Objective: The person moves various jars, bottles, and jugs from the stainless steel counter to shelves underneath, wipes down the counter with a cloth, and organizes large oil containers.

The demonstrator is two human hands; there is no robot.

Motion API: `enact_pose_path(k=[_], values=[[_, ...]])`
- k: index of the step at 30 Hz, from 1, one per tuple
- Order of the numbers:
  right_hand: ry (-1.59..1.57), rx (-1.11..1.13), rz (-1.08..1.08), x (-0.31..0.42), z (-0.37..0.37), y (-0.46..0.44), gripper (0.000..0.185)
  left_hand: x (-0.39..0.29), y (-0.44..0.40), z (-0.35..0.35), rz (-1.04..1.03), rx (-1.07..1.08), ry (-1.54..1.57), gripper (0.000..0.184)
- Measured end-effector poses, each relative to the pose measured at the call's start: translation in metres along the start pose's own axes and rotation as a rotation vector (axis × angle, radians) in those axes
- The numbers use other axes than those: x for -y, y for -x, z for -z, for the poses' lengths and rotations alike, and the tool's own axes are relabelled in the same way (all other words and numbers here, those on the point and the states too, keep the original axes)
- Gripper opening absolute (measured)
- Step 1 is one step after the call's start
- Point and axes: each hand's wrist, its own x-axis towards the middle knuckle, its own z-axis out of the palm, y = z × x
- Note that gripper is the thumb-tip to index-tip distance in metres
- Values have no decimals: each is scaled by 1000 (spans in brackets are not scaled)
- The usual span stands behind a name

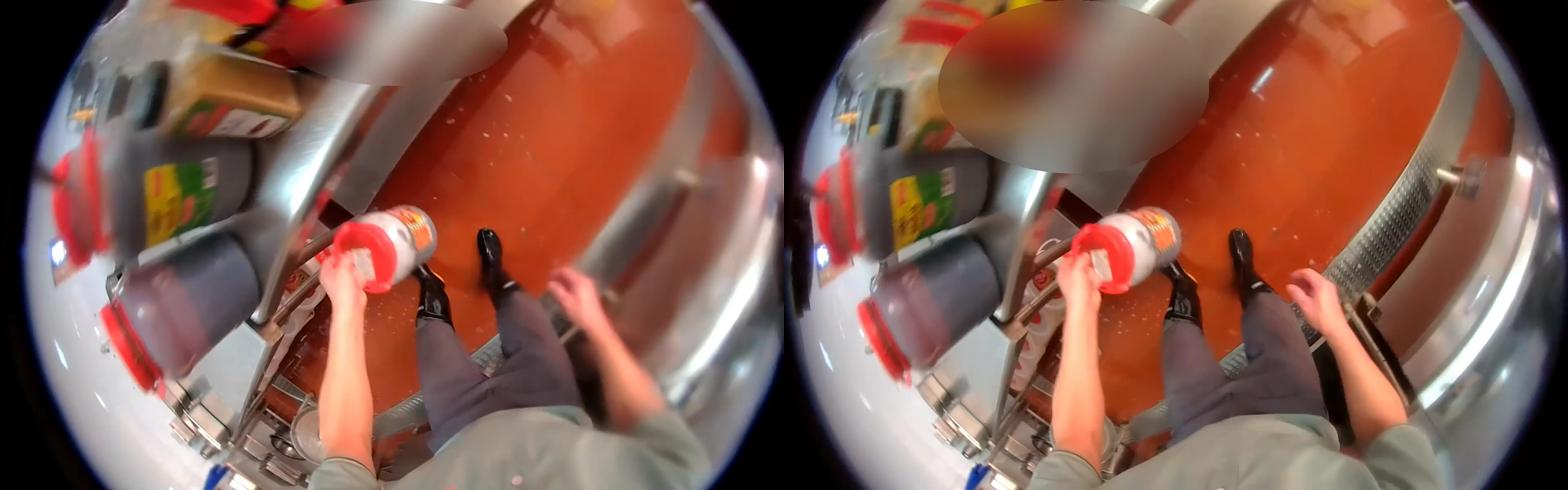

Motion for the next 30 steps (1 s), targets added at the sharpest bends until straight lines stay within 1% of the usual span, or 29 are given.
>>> enact_pose_path(k=[1, 2, 3, 4, 5, 6, 7, 8, 9, 10, 11, 12, 13, 15, 18, 19, 22, 24, 25, 27, 28, 29, 30], values=[[-83, -69, -68, -34, 0, 6, 28, 8, -32, 0, 13, 16, 2, 11], [9, -112, -150, -54, 3, 7, 26, 6, -58, -7, -8, -39, -11, 10], [71, -186, -206, -58, 7, 11, 24, 0, -81, -15, -29, -93, -23, 9], [149, -248, -184, -78, 9, 16, 23, -6, -99, -23, -63, -115, -43, 8], [138, -270, -325, -72, 11, 18, 22, -17, -121, -33, -105, -132, -64, 7], [121, -312, -335, -103, 6, 22, 21, -27, -148, -38, -90, -139, -1, 10], [143, -314, -331, -126, 5, 27, 19, -32, -171, -45, -72, -149, 66, 16], [67, -245, -446, -142, 4, 32, 18, -41, -180, -60, -107, -233, 88, 14], [139, -290, -403, -131, -3, 36, 18, -44, -198, -71, -154, -309, 94, 12], [70, -248, -461, -134, -9, 36, 19, -46, -216, -82, -201, -385, 96, 10], [70, -236, -486, -132, -16, 41, 18, -45, -243, -79, -255, -464, 77, 7], [-36, -273, -542, -130, -28, 46, 17, -46, -264, -78, -289, -527, 71, 6], [-9, -266, -553, -136, -37, 49, 15, -46, -286, -74, -308, -558, 39, 7], [-53, -253, -606, -140, -50, 46, 13, -45, -320, -70, -313, -587, -30, 14], [-137, -227, -576, -144, -65, 37, 11, -39, -355, -56, -291, -595, -170, 27], [-106, -202, -600, -142, -67, 34, 10, -37, -365, -50, -279, -587, -225, 31], [-161, -206, -579, -135, -65, 34, 10, -27, -380, -17, -251, -548, -475, 44], [-220, -224, -542, -144, -67, 32, 11, -11, -358, -1, -310, -490, -688, 53], [-239, -196, -569, -139, -62, 29, 13, 0, -317, -16, -423, -454, -798, 47], [-222, -213, -405, -144, -61, 23, 14, 25, -194, -42, -711, -293, -929, 36], [-310, -214, -393, -141, -60, 18, 15, 38, -129, -48, -802, -170, -936, 31], [-316, -156, -301, -139, -55, 10, 17, 41, -65, -48, -849, -48, -925, 26], [-396, -148, -320, -144, -52, 4, 17, 44, -1, -44, -830, 66, -905, 21]])
